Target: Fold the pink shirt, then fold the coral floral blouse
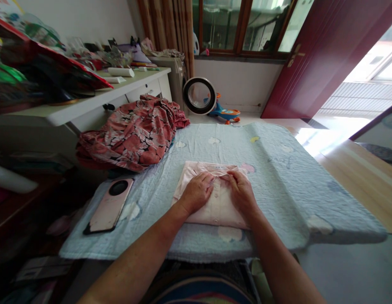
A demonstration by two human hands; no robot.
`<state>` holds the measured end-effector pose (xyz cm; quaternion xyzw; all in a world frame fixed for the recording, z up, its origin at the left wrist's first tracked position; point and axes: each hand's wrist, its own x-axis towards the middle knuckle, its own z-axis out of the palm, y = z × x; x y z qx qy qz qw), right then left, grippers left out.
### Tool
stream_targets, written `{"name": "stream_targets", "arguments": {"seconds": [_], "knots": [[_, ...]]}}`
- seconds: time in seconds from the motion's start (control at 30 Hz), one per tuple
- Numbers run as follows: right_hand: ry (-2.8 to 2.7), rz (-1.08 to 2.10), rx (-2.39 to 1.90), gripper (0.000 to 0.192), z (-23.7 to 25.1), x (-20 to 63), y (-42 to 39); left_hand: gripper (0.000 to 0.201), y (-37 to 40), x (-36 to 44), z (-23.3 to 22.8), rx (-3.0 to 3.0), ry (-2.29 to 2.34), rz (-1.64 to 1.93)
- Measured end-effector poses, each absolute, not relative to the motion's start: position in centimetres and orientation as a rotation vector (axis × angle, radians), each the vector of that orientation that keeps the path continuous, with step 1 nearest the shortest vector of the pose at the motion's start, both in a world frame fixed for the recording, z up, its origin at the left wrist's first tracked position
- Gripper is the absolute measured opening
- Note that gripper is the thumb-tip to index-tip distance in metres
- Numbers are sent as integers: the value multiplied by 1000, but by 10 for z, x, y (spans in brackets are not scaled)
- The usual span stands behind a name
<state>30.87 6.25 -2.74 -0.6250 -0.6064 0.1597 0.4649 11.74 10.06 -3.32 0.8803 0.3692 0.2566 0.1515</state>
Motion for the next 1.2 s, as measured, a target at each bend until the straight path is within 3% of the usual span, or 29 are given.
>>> {"name": "stream_targets", "arguments": {"seconds": [0.2,0.57,0.7,1.2], "knots": [[-1478,475,-1535,23,-12,313,69,36,100,118,-33,2648,1007,691],[-1916,188,-1516,21,0,319,71,33,100,121,-35,2757,1012,705],[-2065,255,-1530,19,-5,321,56,33,101,118,-35,2747,1017,655],[-2088,184,-1734,28,-8,325,49,49,86,144,-24,2710,1249,499]]}}
